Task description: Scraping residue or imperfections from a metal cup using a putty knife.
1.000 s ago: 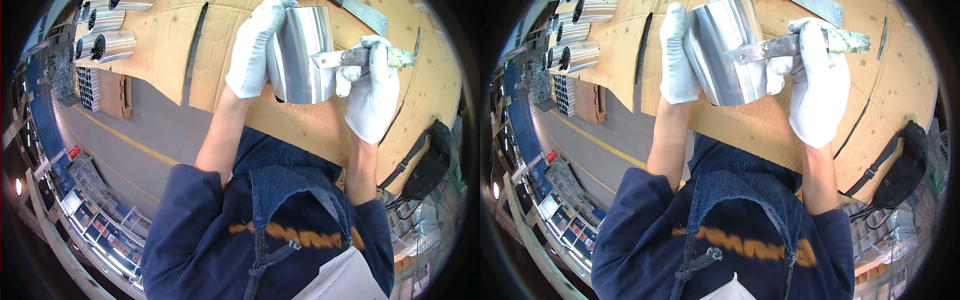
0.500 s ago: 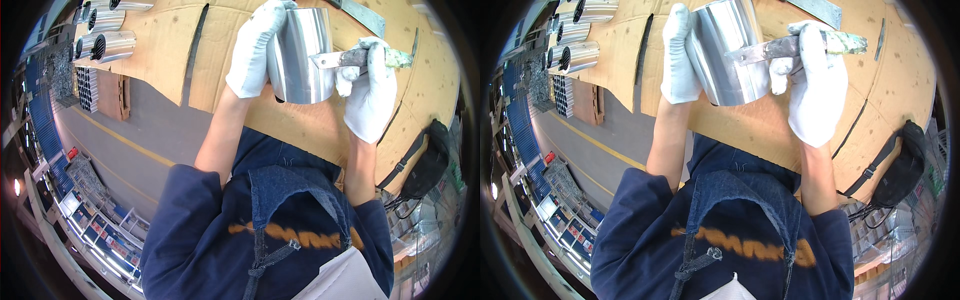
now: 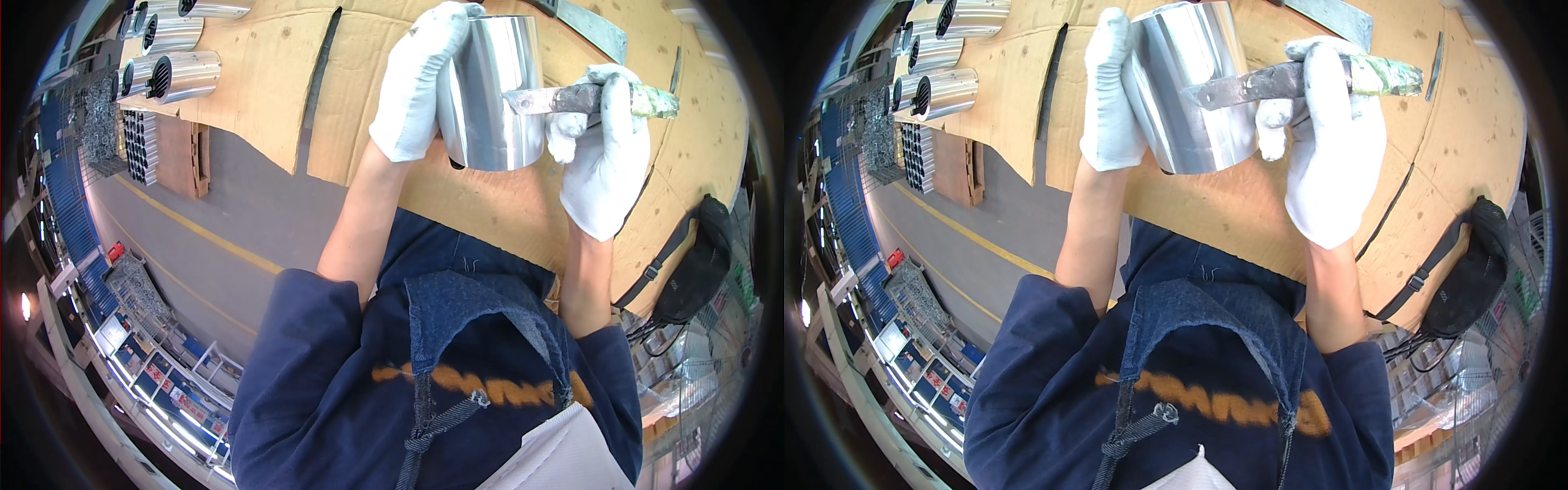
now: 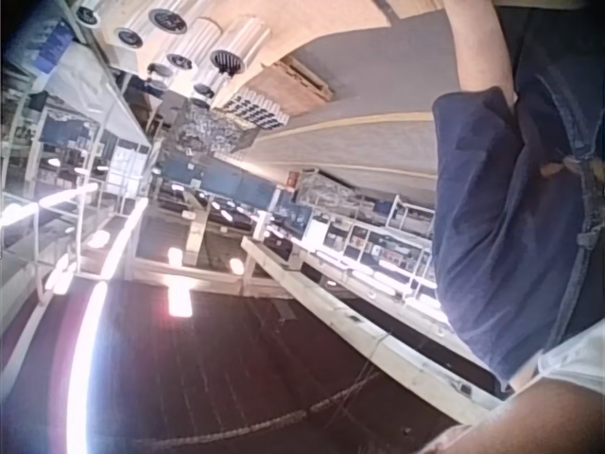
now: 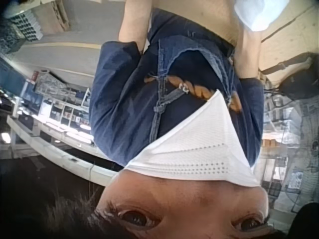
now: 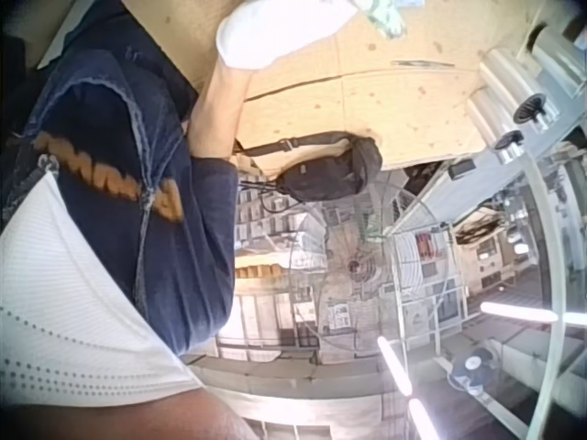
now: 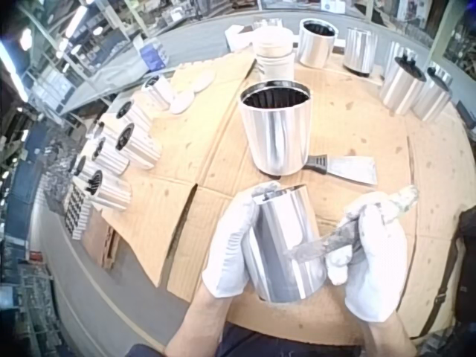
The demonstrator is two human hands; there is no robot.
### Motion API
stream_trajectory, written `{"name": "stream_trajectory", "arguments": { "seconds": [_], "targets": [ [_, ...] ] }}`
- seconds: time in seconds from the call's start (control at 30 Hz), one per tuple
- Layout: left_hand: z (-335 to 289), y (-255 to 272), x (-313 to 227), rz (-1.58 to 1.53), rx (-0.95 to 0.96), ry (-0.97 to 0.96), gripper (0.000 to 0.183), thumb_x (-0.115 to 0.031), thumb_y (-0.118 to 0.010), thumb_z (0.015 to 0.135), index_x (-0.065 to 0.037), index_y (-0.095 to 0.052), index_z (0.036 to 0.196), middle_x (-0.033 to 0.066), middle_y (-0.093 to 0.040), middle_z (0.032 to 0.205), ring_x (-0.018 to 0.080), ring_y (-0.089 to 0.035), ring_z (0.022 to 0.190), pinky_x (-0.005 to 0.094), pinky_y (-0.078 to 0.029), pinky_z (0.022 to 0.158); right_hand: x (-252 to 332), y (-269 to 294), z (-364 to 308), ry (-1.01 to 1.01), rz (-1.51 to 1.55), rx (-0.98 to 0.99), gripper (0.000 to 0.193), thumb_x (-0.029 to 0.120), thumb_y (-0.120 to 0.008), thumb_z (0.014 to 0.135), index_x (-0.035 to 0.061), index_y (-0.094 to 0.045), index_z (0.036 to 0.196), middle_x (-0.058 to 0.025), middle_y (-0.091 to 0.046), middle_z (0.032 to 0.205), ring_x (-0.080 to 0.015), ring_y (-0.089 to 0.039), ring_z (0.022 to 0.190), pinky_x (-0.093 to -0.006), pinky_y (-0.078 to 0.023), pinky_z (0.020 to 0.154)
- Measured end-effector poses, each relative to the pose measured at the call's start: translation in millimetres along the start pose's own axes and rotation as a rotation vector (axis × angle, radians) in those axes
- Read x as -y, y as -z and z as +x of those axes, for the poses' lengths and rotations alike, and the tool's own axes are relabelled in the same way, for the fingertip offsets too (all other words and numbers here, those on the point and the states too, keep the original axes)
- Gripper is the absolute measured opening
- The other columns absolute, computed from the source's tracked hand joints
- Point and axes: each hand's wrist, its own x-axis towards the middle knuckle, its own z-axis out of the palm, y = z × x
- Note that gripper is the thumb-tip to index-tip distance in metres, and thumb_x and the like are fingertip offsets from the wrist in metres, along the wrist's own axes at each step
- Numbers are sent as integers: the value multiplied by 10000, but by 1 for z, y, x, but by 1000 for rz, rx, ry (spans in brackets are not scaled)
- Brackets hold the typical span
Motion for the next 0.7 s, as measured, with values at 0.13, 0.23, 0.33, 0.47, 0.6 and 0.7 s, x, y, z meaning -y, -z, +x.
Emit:
{"name": "stream_trajectory", "arguments": {
  "seconds": [0.13,0.23,0.33,0.47,0.6,0.7],
  "targets": [
    [2,4,3,-1,24,-32,389,-267,-442,940,-10,-465,1231,75,-544,1140,155,-499,1057,297,-379,947,-2,1,0,11,-38,2,255,237,-418,967,14,-521,1036,-42,-521,679,-90,-439,520,-215,-324,452],
    [0,0,0,-17,-5,3,389,-265,-448,938,-8,-467,1229,75,-544,1141,156,-499,1057,297,-379,947,1,2,0,-24,23,46,256,242,-422,966,16,-521,1035,-46,-525,690,-91,-438,516,-213,-322,450],
    [0,1,1,-3,-7,-6,386,-263,-453,937,-8,-471,1226,74,-547,1137,157,-502,1055,299,-382,946,-2,3,0,32,-76,24,256,241,-425,965,16,-521,1038,-46,-528,698,-91,-439,517,-212,-323,448],
    [1,2,2,-24,-10,-4,380,-260,-453,937,-9,-475,1221,73,-550,1134,158,-506,1052,300,-386,944,2,-3,-1,-32,30,-21,253,238,-424,965,16,-520,1040,-43,-527,697,-91,-439,517,-211,-324,448],
    [0,1,1,-26,-14,4,372,-255,-453,937,-11,-477,1218,74,-551,1135,156,-508,1049,301,-388,942,2,-3,-2,-19,17,15,252,236,-422,965,16,-518,1042,-44,-526,698,-89,-440,522,-211,-325,449],
    [0,0,1,-45,-12,17,372,-252,-452,937,-12,-476,1219,74,-550,1135,156,-507,1050,300,-388,942,3,0,-1,-13,9,15,254,236,-417,967,14,-518,1039,-45,-525,697,-88,-439,524,-211,-321,451]
  ]
}}
